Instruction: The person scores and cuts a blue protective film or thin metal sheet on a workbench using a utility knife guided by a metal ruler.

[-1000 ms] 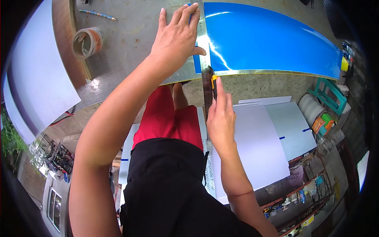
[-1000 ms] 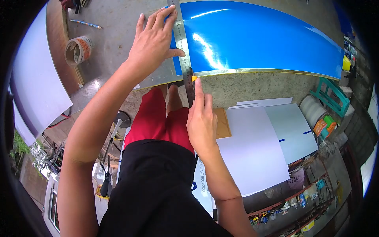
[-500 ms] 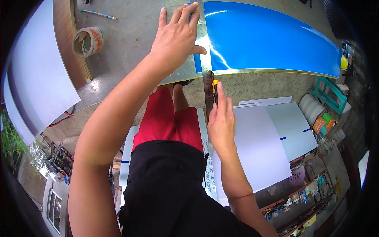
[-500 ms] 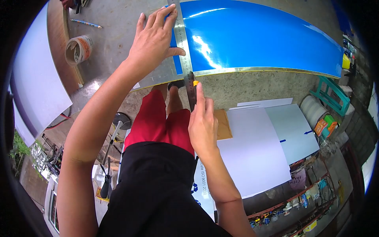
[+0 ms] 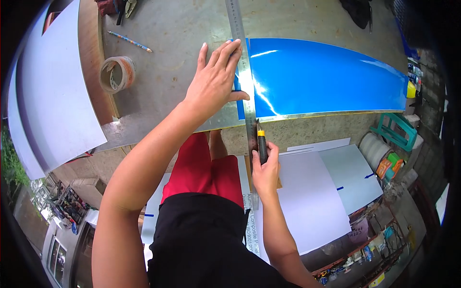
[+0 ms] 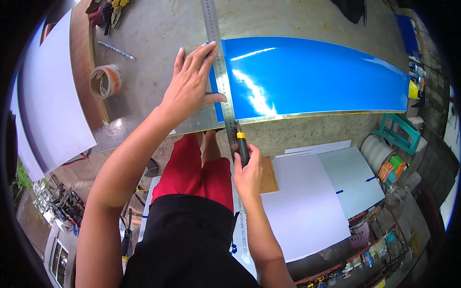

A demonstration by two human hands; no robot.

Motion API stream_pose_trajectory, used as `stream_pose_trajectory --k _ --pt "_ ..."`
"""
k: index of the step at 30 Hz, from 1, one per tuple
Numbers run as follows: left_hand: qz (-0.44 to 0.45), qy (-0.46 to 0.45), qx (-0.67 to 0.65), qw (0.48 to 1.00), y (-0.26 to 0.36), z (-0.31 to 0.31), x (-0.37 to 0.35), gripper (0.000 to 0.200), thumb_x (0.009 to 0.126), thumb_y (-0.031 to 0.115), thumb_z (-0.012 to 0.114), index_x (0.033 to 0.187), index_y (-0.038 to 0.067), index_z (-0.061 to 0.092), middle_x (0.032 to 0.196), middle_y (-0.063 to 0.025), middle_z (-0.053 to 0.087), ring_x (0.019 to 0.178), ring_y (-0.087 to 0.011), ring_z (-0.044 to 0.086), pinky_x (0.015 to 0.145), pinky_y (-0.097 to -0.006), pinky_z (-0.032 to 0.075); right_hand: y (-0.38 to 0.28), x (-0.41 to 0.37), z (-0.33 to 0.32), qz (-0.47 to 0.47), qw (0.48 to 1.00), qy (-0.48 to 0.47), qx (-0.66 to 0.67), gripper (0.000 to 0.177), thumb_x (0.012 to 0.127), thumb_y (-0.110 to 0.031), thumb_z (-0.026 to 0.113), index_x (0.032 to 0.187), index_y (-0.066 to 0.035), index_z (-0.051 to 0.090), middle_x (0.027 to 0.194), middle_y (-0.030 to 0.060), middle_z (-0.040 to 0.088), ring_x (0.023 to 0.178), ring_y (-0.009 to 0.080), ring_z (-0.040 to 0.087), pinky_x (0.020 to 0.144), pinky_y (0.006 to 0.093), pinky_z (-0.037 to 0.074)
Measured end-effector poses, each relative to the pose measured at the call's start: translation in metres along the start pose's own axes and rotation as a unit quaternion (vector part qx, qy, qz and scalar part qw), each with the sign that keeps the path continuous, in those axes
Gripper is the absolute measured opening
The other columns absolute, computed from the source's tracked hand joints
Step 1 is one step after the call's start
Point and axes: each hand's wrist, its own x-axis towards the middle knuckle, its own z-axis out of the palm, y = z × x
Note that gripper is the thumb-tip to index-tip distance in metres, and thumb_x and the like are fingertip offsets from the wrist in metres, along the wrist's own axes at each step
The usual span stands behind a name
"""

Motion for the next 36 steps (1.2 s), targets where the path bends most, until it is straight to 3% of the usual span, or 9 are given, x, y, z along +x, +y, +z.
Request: stream_pose_trajectory --k 2,3,5,14,18,28,30,36 --pt "0.000 0.009 -0.020 1.000 -0.001 0.000 -0.001 0.123 0.070 0.066 0.086 0.163 0.001 0.039 0.170 -0.0115 0.036 0.160 -0.0285 0.030 0.134 -0.0605 0.016 -0.002 0.001 0.001 0.035 0.999 -0.005 0.037 0.039 0.103 -0.008 0.071 0.137 0.001 0.053 0.115 0.0173 0.073 0.106 0.0250 0.071 0.097 0.0384 0.053" --pt "0.002 0.017 -0.041 0.999 0.000 -0.001 -0.002 0.121 0.069 0.060 0.090 0.162 0.000 0.040 0.169 -0.0125 0.036 0.160 -0.0304 0.031 0.135 -0.0593 0.015 -0.001 0.002 0.001 0.032 0.999 -0.007 0.036 0.039 0.103 -0.008 0.071 0.137 0.001 0.053 0.115 0.0173 0.073 0.106 0.0250 0.071 0.097 0.0384 0.053" --pt "0.001 0.020 -0.048 0.999 -0.001 -0.002 -0.002 0.122 0.068 0.059 0.091 0.162 0.000 0.040 0.169 -0.0125 0.036 0.160 -0.0303 0.031 0.135 -0.0594 0.015 0.002 0.003 0.003 0.039 0.997 0.001 0.062 0.039 0.102 -0.005 0.072 0.135 0.001 0.054 0.113 0.0136 0.073 0.105 0.0202 0.069 0.097 0.0358 0.053" --pt "0.005 0.026 -0.097 0.995 -0.008 -0.004 -0.005 0.118 0.070 0.051 0.093 0.162 0.003 0.038 0.169 -0.0133 0.036 0.159 -0.0313 0.033 0.135 -0.0584 0.015 0.012 0.005 0.005 0.040 0.997 -0.005 0.068 0.034 0.101 -0.008 0.074 0.131 0.000 0.061 0.107 0.0086 0.070 0.098 0.0159 0.066 0.092 0.0325 0.054" --pt "0.030 0.032 -0.128 0.991 -0.015 -0.005 -0.007 0.117 0.070 0.045 0.095 0.163 0.004 0.038 0.169 -0.0142 0.036 0.160 -0.0323 0.032 0.135 -0.0581 0.016 0.021 0.006 0.006 -0.013 1.000 -0.011 -0.013 0.032 0.102 -0.010 0.074 0.130 0.000 0.063 0.107 0.0083 0.070 0.097 0.0149 0.065 0.089 0.0316 0.054" --pt "0.060 0.046 -0.176 0.982 -0.030 -0.009 -0.010 0.112 0.071 0.042 0.095 0.162 0.004 0.041 0.169 -0.0154 0.037 0.160 -0.0362 0.031 0.136 -0.0551 0.021 0.009 0.003 0.009 0.008 0.996 -0.056 0.066 0.031 0.103 -0.004 0.071 0.132 0.001 0.063 0.108 0.0081 0.072 0.096 0.0128 0.065 0.088 0.0297 0.054" --pt "0.064 0.042 -0.172 0.982 -0.033 -0.010 -0.009 0.111 0.072 0.043 0.095 0.162 0.004 0.042 0.169 -0.0153 0.038 0.160 -0.0355 0.032 0.136 -0.0547 0.022 0.014 0.004 0.012 -0.004 0.997 -0.044 0.065 0.031 0.103 -0.016 0.073 0.130 -0.002 0.066 0.105 0.0152 0.074 0.094 0.0270 0.073 0.086 0.0392 0.056" --pt "0.074 0.037 -0.150 0.985 -0.035 -0.007 -0.011 0.105 0.075 0.046 0.092 0.159 0.003 0.047 0.165 -0.0143 0.043 0.160 -0.0327 0.033 0.136 -0.0533 0.024 0.012 0.006 0.012 -0.012 0.997 -0.052 0.062 0.032 0.103 -0.016 0.072 0.131 -0.002 0.065 0.107 0.0148 0.075 0.096 0.0275 0.074 0.089 0.0393 0.057"
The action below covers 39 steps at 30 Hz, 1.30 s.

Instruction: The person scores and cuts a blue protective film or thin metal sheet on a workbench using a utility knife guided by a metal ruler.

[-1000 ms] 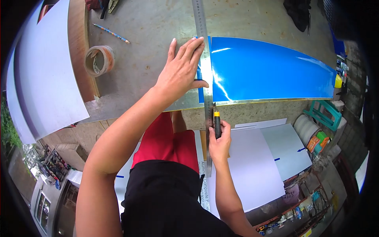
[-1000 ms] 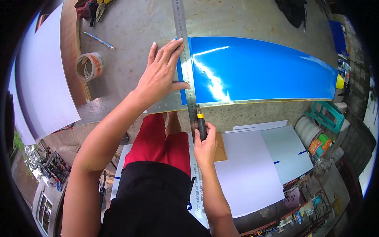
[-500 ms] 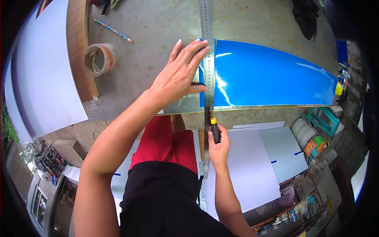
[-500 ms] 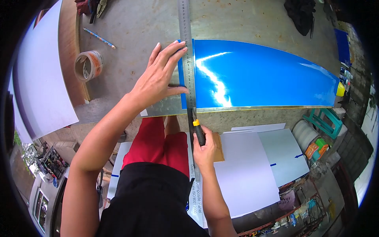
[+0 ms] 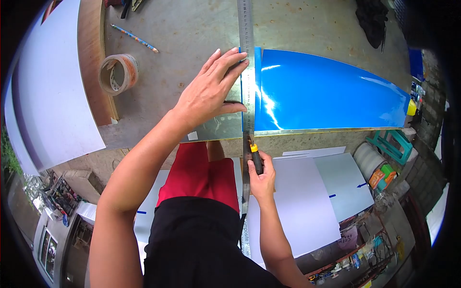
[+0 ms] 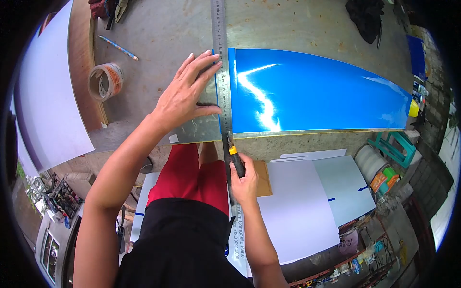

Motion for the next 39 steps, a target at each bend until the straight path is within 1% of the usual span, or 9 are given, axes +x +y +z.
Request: stream_pose_trajectory --k 7,12,16,18,21,25,34,36,39 --pt "0.005 0.029 0.048 0.998 0.003 0.005 -0.001 0.090 0.082 0.045 0.089 0.153 0.001 0.055 0.160 -0.0138 0.048 0.158 -0.0315 0.038 0.135 -0.0518 0.026 -0.014 0.003 -0.003 0.029 0.999 -0.020 -0.002 0.031 0.104 -0.015 0.071 0.131 -0.002 0.064 0.107 0.0140 0.076 0.098 0.0272 0.074 0.090 0.0391 0.057" --pt "0.005 0.037 0.043 0.998 0.003 0.005 -0.001 0.086 0.082 0.042 0.089 0.149 0.000 0.057 0.157 -0.0143 0.050 0.156 -0.0312 0.041 0.135 -0.0513 0.027 -0.016 0.010 0.000 -0.010 1.000 -0.002 -0.005 0.032 0.104 -0.013 0.069 0.133 -0.003 0.062 0.106 0.0137 0.076 0.097 0.0259 0.074 0.089 0.0391 0.057" --pt "0.005 0.037 0.034 0.999 0.002 0.005 -0.001 0.085 0.082 0.041 0.090 0.149 -0.001 0.057 0.157 -0.0141 0.051 0.156 -0.0301 0.041 0.135 -0.0508 0.027 -0.013 0.012 0.003 -0.001 1.000 -0.001 -0.002 0.032 0.104 -0.013 0.070 0.133 -0.003 0.062 0.105 0.0141 0.075 0.097 0.0260 0.073 0.089 0.0390 0.056" --pt "0.004 0.032 0.038 0.999 0.002 0.004 -0.002 0.086 0.082 0.043 0.089 0.150 0.000 0.057 0.157 -0.0136 0.050 0.156 -0.0295 0.041 0.135 -0.0507 0.027 -0.010 0.011 0.003 0.027 0.999 -0.013 0.035 0.033 0.103 -0.007 0.072 0.133 -0.001 0.062 0.106 0.0063 0.071 0.096 0.0127 0.065 0.087 0.0293 0.053" --pt "0.004 0.023 0.045 0.999 0.002 0.006 -0.002 0.089 0.082 0.047 0.088 0.151 0.000 0.056 0.159 -0.0123 0.050 0.156 -0.0285 0.041 0.135 -0.0505 0.027 -0.010 0.011 0.003 0.028 0.999 -0.013 0.025 0.032 0.103 -0.006 0.071 0.133 -0.002 0.062 0.107 0.0051 0.071 0.095 0.0112 0.065 0.087 0.0280 0.053" --pt "0.008 0.022 0.055 0.998 0.001 0.006 -0.002 0.092 0.083 0.051 0.086 0.153 0.001 0.055 0.160 -0.0110 0.049 0.157 -0.0280 0.040 0.136 -0.0508 0.026 -0.008 0.012 0.003 0.004 1.000 -0.010 0.022 0.032 0.103 -0.006 0.071 0.133 -0.002 0.062 0.107 0.0049 0.071 0.095 0.0112 0.065 0.086 0.0283 0.053" --pt "0.007 0.012 0.055 0.998 0.001 0.005 -0.001 0.091 0.083 0.050 0.086 0.154 0.003 0.055 0.161 -0.0100 0.049 0.157 -0.0276 0.040 0.135 -0.0510 0.026 -0.011 0.013 0.002 0.019 0.999 -0.015 0.032 0.034 0.102 -0.006 0.072 0.134 -0.001 0.061 0.107 0.0054 0.071 0.096 0.0125 0.065 0.088 0.0293 0.054" --pt "0.005 0.011 0.056 0.998 0.001 0.005 -0.001 0.091 0.083 0.051 0.086 0.154 0.003 0.055 0.161 -0.0094 0.050 0.157 -0.0273 0.039 0.135 -0.0509 0.026 -0.010 0.013 0.002 -0.003 1.000 -0.008 0.019 0.035 0.102 -0.006 0.072 0.135 -0.001 0.061 0.107 0.0053 0.071 0.096 0.0124 0.065 0.088 0.0295 0.054" --pt "0.004 0.010 0.059 0.998 0.002 0.005 -0.002 0.091 0.083 0.051 0.085 0.155 0.004 0.055 0.162 -0.0082 0.050 0.158 -0.0268 0.039 0.135 -0.0507 0.026 -0.012 0.013 0.001 0.019 0.999 -0.019 0.027 0.035 0.102 -0.007 0.072 0.135 -0.001 0.061 0.107 0.0055 0.071 0.097 0.0126 0.066 0.089 0.0294 0.053"
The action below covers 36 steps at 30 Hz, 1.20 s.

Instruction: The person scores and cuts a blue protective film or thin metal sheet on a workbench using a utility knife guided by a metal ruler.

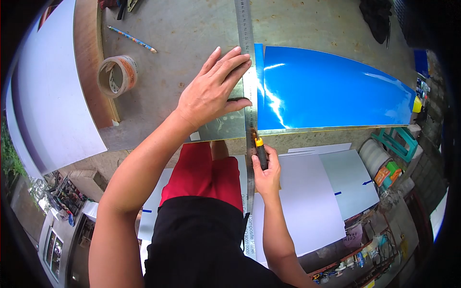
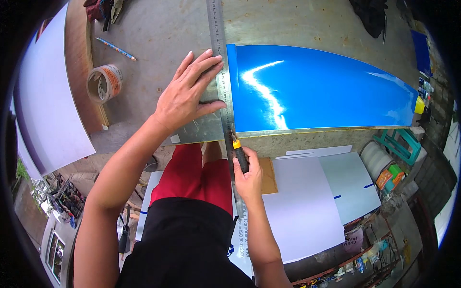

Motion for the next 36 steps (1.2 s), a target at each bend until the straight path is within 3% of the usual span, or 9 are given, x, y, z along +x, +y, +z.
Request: stream_pose_trajectory --k 4,6,7,20,22,28,36 --pt "-0.002 -0.004 0.010 1.000 0.001 -0.001 0.000 0.093 0.082 0.053 0.085 0.156 0.005 0.055 0.163 -0.0060 0.049 0.158 -0.0260 0.038 0.136 -0.0502 0.025 0.004 0.000 0.001 -0.007 1.000 0.003 0.002 0.035 0.102 -0.007 0.072 0.135 -0.001 0.061 0.108 0.0056 0.070 0.098 0.0125 0.065 0.089 0.0291 0.053" --pt "0.001 -0.005 0.021 1.000 0.000 0.001 0.000 0.091 0.086 0.057 0.079 0.156 0.005 0.055 0.163 -0.0060 0.049 0.158 -0.0251 0.038 0.136 -0.0495 0.024 0.002 0.000 0.001 -0.002 1.000 0.009 -0.001 0.030 0.104 -0.014 0.071 0.131 -0.003 0.063 0.108 0.0141 0.075 0.099 0.0258 0.073 0.091 0.0380 0.055" --pt "0.005 -0.007 0.032 0.999 0.000 0.001 0.000 0.089 0.091 0.062 0.074 0.157 0.006 0.055 0.163 -0.0061 0.049 0.158 -0.0243 0.038 0.136 -0.0488 0.022 0.002 0.000 0.001 -0.001 1.000 0.009 0.000 0.030 0.104 -0.014 0.071 0.131 -0.003 0.063 0.108 0.0141 0.075 0.099 0.0258 0.073 0.091 0.0380 0.055" --pt "0.006 -0.010 0.040 0.999 0.001 0.002 0.000 0.091 0.090 0.064 0.073 0.158 0.007 0.054 0.164 -0.0056 0.048 0.158 -0.0242 0.038 0.136 -0.0489 0.023 -0.001 0.000 0.001 -0.003 1.000 0.014 -0.001 0.031 0.104 -0.015 0.071 0.132 -0.003 0.063 0.106 0.0133 0.075 0.098 0.0243 0.072 0.090 0.0373 0.055" --pt "-0.005 -0.007 0.024 1.000 0.002 0.001 0.000 0.094 0.082 0.056 0.083 0.157 0.008 0.055 0.165 -0.0036 0.047 0.159 -0.0241 0.037 0.136 -0.0488 0.025 0.001 0.000 0.001 0.006 1.000 0.010 0.005 0.032 0.104 -0.015 0.071 0.132 -0.003 0.063 0.107 0.0134 0.075 0.098 0.0242 0.072 0.090 0.0374 0.055" --pt "-0.005 -0.006 0.027 1.000 0.003 0.000 0.001 0.092 0.081 0.053 0.085 0.156 0.008 0.057 0.164 -0.0034 0.048 0.159 -0.0241 0.037 0.136 -0.0487 0.026 0.002 0.000 0.000 0.019 1.000 0.007 -0.003 0.033 0.104 -0.015 0.072 0.133 -0.003 0.063 0.106 0.0128 0.075 0.098 0.0240 0.072 0.091 0.0377 0.055" --pt "-0.002 0.002 0.025 1.000 0.004 0.000 0.002 0.090 0.080 0.048 0.087 0.155 0.008 0.058 0.163 -0.0042 0.050 0.158 -0.0248 0.039 0.135 -0.0493 0.028 -0.009 0.016 0.008 0.008 0.997 0.078 0.010 0.017 0.104 -0.016 0.070 0.112 -0.003 0.062 0.097 0.0129 0.073 0.091 0.0250 0.072 0.086 0.0400 0.056"
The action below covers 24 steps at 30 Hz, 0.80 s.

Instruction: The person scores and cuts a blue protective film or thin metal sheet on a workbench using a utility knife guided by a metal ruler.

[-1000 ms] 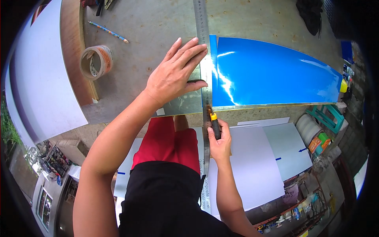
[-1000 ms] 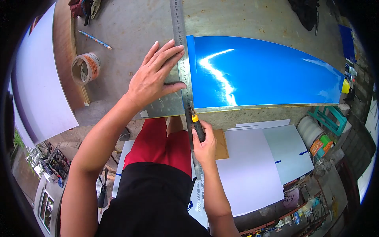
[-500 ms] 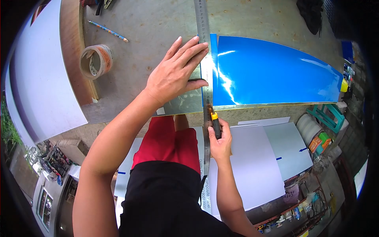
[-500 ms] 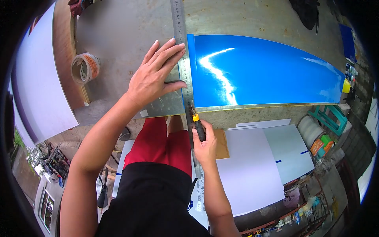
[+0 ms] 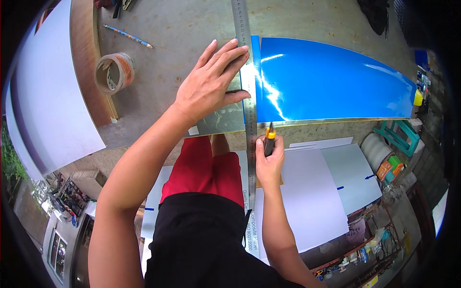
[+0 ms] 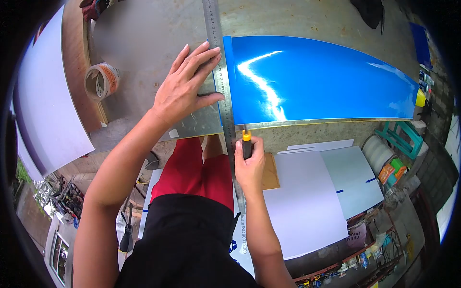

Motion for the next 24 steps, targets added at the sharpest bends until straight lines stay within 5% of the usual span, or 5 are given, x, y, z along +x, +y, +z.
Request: stream_pose_trajectory --k 7,14,24 --pt "0.010 0.017 0.013 1.000 -0.003 0.005 -0.002 0.090 0.082 0.050 0.086 0.157 0.009 0.056 0.162 -0.0048 0.050 0.157 -0.0249 0.040 0.134 -0.0492 0.028 -0.003 0.016 0.003 -0.085 0.996 0.015 0.009 0.014 0.105 -0.015 0.066 0.113 -0.003 0.064 0.097 0.0134 0.072 0.090 0.0277 0.072 0.086 0.0406 0.055" --pt "0.008 0.027 0.012 1.000 -0.005 0.009 -0.003 0.092 0.080 0.054 0.086 0.157 0.013 0.056 0.163 -0.0028 0.051 0.158 -0.0236 0.040 0.135 -0.0490 0.027 -0.001 0.016 0.006 0.038 0.996 -0.001 0.078 0.018 0.100 -0.017 0.078 0.101 0.000 0.074 0.081 0.0018 0.069 0.077 0.0113 0.061 0.073 0.0314 0.050" --pt "0.016 0.029 0.022 0.999 -0.007 0.009 -0.003 0.091 0.081 0.058 0.085 0.157 0.016 0.058 0.163 -0.0023 0.052 0.157 -0.0229 0.041 0.136 -0.0488 0.026 0.000 0.017 0.008 0.040 0.992 0.001 0.119 0.015 0.099 -0.013 0.079 0.101 0.001 0.077 0.084 0.0022 0.073 0.079 0.0096 0.063 0.074 0.0300 0.052"
